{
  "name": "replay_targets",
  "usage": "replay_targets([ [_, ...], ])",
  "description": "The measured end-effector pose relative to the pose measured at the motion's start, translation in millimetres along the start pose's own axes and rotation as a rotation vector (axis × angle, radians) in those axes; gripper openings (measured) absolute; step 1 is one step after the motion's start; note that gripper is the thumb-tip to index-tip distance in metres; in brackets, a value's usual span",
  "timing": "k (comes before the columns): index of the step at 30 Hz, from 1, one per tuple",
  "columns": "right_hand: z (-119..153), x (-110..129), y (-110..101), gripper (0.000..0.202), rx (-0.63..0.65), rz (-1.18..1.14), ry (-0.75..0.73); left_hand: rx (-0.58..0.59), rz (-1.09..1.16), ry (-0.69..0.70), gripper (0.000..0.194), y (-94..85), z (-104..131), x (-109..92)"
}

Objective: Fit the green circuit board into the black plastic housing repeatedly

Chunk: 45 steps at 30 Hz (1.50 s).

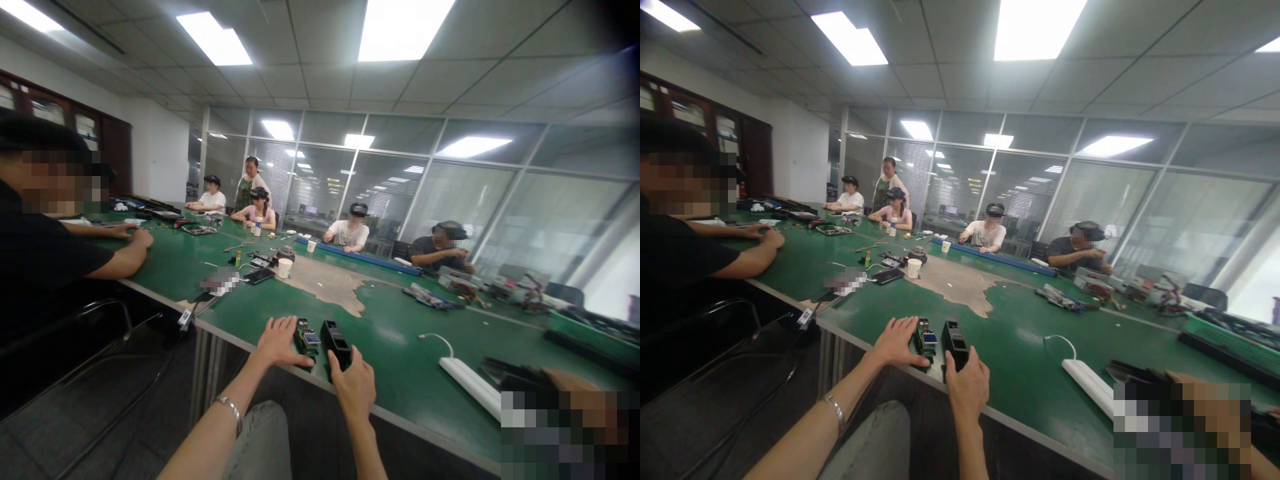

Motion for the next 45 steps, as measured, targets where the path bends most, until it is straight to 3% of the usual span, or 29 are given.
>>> replay_targets([
  [8,-6,3,-3,0.053,0.061,-0.003,0.127,0.007,-0.002,0.003,0.126,1.4,-3,0],
  [13,-12,6,-12,0.056,0.019,-0.353,0.209,-0.007,-0.009,0.008,0.123,-1.2,-2,-2],
  [17,-9,32,-22,0.053,-0.004,-0.536,0.131,-0.01,-0.018,0.0,0.117,-2.5,-1,-4],
  [21,-2,56,-19,0.052,0.028,-0.502,0.069,-0.015,-0.018,0.017,0.111,-4.1,0,-7],
  [29,0,72,-16,0.055,0.032,-0.286,0.025,-0.032,-0.027,0.011,0.104,-5.3,1,-7],
  [38,8,83,-15,0.051,0.053,-0.115,-0.082,-0.04,-0.003,0.005,0.116,-4.0,0,-4],
  [45,12,76,-1,0.052,0.228,-0.08,-0.052,-0.015,0.021,-0.01,0.118,-6.5,1,-7],
])
Point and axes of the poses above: each hand's wrist, its own z-axis away from the middle knuckle, its own y-axis out of the palm, x = y × z, the point moved 7 cm from there along -z, towards the middle knuckle
